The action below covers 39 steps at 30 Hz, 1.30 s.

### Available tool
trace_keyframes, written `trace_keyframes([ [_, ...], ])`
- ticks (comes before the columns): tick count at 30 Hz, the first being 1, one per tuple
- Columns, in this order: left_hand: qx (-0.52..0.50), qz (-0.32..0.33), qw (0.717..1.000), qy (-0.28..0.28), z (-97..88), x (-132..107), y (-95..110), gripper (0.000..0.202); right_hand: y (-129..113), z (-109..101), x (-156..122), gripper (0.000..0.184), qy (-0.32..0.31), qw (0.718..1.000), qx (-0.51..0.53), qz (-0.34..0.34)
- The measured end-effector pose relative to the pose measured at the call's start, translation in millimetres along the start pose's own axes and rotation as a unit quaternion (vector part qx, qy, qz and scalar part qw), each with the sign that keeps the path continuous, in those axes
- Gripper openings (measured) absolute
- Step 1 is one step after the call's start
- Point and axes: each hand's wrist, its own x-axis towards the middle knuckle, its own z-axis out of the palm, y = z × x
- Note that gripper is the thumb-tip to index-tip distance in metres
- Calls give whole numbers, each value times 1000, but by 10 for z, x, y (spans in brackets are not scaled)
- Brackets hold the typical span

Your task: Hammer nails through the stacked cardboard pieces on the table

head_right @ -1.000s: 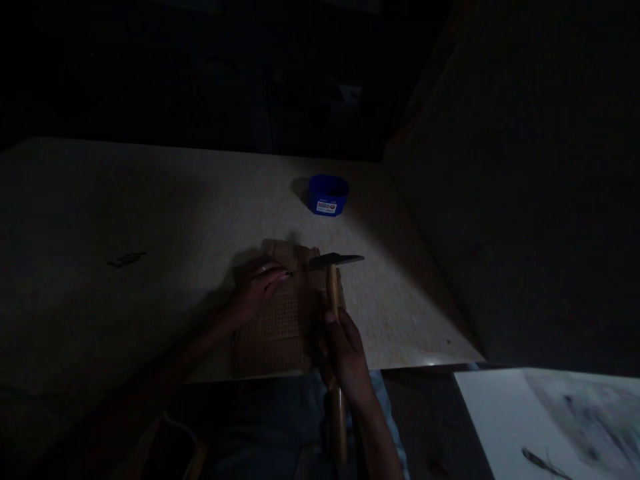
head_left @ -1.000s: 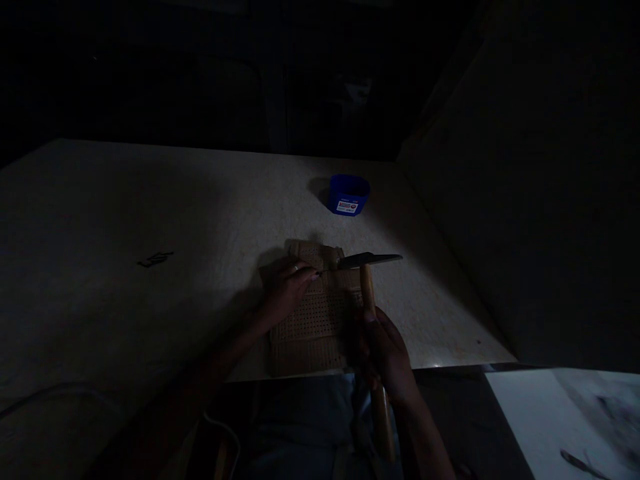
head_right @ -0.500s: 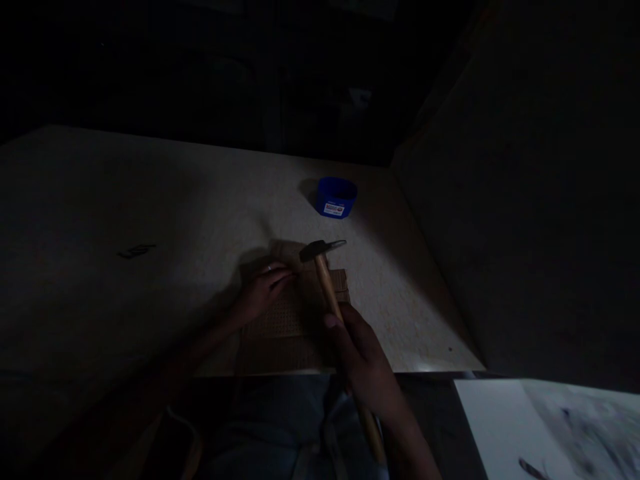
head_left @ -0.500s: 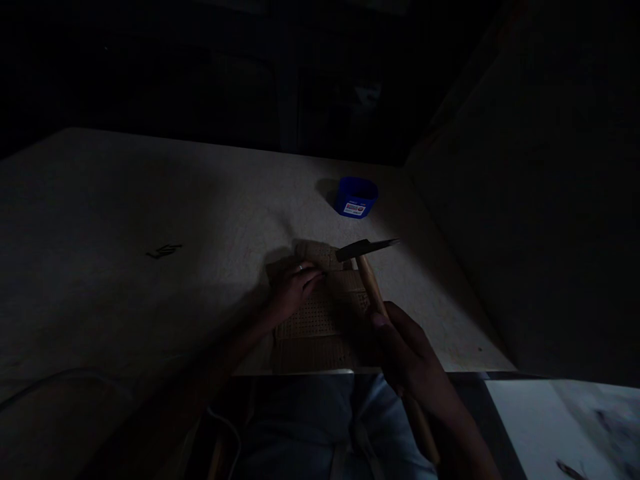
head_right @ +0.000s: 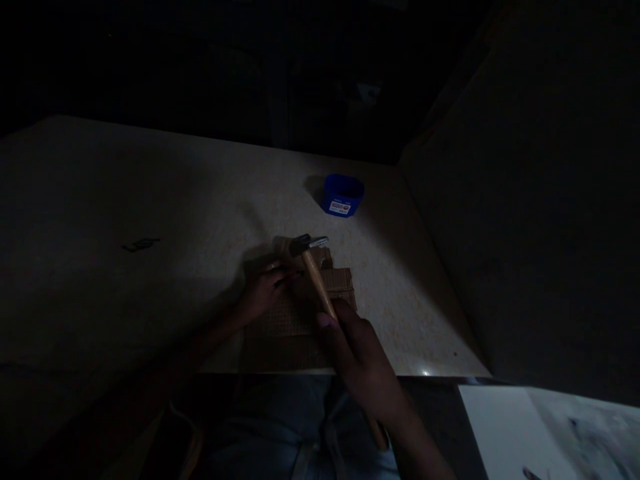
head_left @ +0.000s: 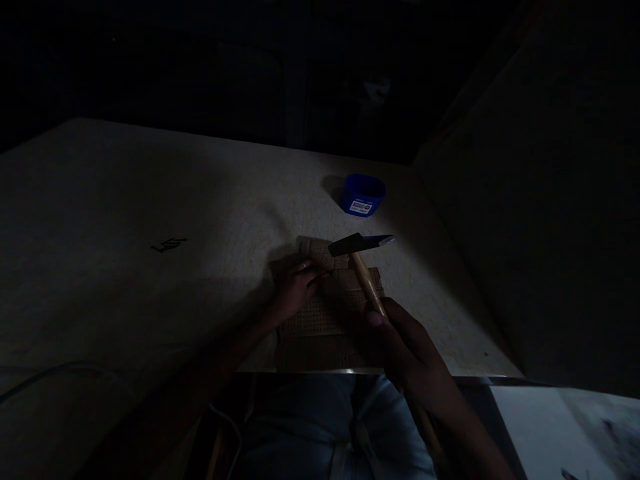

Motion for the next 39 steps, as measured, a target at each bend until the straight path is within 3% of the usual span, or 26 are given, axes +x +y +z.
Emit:
trace_keyframes([
  [5, 11, -2, 1000, -8, -17, 4, 18, 17, -8, -25, 33, 38, -32, 999, -9, 13],
  [12, -8, 29, 1000, -8, -17, 6, 13, 17, 163, 91, 106, 45, -11, 998, -40, 45],
  [17, -28, 48, 998, 9, 7, 21, 12, 16, 171, 21, 171, 46, -27, 995, -67, 68],
  [21, -29, 29, 999, -14, -3, 37, 16, 18, 146, -23, 129, 47, -7, 997, -65, 36],
  [24, -27, 8, 999, -23, -20, 49, 21, 22, 171, -1, 131, 48, -42, 995, -78, 51],
  [27, -35, -1, 999, -17, -32, 60, 28, 21, 211, -6, 134, 47, -64, 994, -68, 63],
  [32, -65, -2, 998, -8, -26, 73, 34, 18, 229, -40, 151, 47, -20, 997, -59, 39],
  [36, -63, -14, 998, 2, -22, 72, 28, 16, 173, -27, 207, 45, -58, 996, -60, 41],
  [39, -65, -24, 998, 5, -31, 71, 34, 18, 131, -10, 203, 47, -47, 997, -50, 39],
])
